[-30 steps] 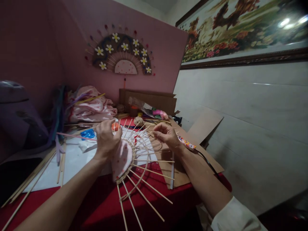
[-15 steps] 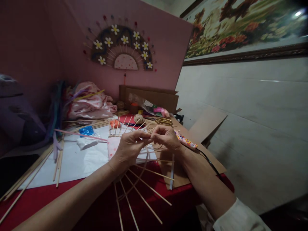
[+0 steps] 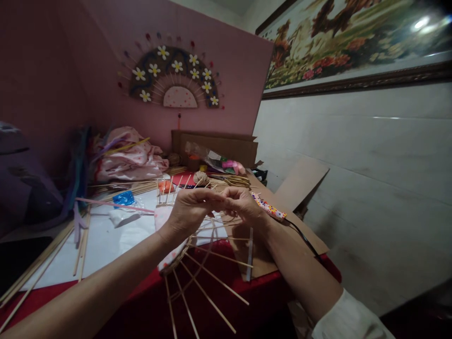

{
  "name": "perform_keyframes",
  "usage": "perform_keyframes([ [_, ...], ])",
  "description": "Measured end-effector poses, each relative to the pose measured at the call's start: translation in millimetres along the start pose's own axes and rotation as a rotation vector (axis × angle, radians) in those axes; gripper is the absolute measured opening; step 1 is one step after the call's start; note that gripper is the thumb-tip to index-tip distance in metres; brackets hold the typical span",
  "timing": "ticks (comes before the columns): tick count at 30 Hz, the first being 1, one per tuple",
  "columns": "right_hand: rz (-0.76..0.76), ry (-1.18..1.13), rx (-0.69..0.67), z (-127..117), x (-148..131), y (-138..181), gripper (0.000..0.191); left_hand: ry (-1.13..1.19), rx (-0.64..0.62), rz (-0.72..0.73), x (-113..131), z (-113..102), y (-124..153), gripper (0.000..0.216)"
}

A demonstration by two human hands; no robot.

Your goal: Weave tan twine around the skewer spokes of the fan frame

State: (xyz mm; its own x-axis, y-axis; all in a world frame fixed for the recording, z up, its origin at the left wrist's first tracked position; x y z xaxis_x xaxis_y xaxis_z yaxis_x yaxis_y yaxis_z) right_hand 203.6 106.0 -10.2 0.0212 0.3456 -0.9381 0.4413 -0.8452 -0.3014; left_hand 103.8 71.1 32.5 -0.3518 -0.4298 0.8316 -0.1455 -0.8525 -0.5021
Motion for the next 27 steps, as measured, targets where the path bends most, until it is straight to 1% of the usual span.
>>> perform_keyframes([
  [6,-0.012,0.08,0.068,-6.6,-2.3,-2.2,0.03,0.065,0.101,-0.026,-11.4,-9.1,3.0,0.007],
  [10,-0.05,0.188,0.102,-6.5,-7.0,-2.5,0.03,-0.026,0.158,-0.001,-13.2,-19.8,12.6,0.004],
  [12,-0.08,0.232,0.119,-5.7,-10.1,-1.7,0.029,-0.114,0.147,0.038,-9.8,-21.7,15.7,0.004],
  [14,-0.121,0.289,0.155,-6.9,-14.4,-0.1,0.029,-0.174,0.109,0.056,-8.8,-20.4,16.6,0.005],
  [17,-0.177,0.391,0.209,-8.9,-20.0,2.8,0.028,-0.167,0.046,0.02,-14.7,-17.0,15.2,0.007],
  [19,-0.198,0.439,0.231,-9.4,-21.1,4.0,0.028,-0.161,0.027,-0.001,-18.4,-15.9,14.3,0.008],
  [23,-0.216,0.526,0.3,-13.7,-22.3,5.7,0.028,-0.261,0.047,0.028,-15.8,-18.3,14.3,0.01],
  [25,-0.217,0.516,0.359,-19.8,-24.5,7.0,0.028,-0.229,0.082,0.051,-11.8,-22.1,14.7,0.01],
  [27,-0.204,0.434,0.373,-24.0,-25.0,6.8,0.027,-0.134,0.126,0.068,-8.0,-26.8,15.2,0.009],
])
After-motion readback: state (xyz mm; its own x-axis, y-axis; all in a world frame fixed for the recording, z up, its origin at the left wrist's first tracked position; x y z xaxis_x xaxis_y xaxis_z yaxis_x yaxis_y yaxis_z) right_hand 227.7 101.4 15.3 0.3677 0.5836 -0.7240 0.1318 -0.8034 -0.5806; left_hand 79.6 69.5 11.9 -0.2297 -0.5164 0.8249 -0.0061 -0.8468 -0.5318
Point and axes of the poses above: each hand's wrist, its own y-axis away from the middle knuckle, its own z-axis out of the palm, x = y × z, the point moved 10 cm from there along -y, towards the middle knuckle, and after that the axes turned 12 degrees about y, right-handed, at the moved point
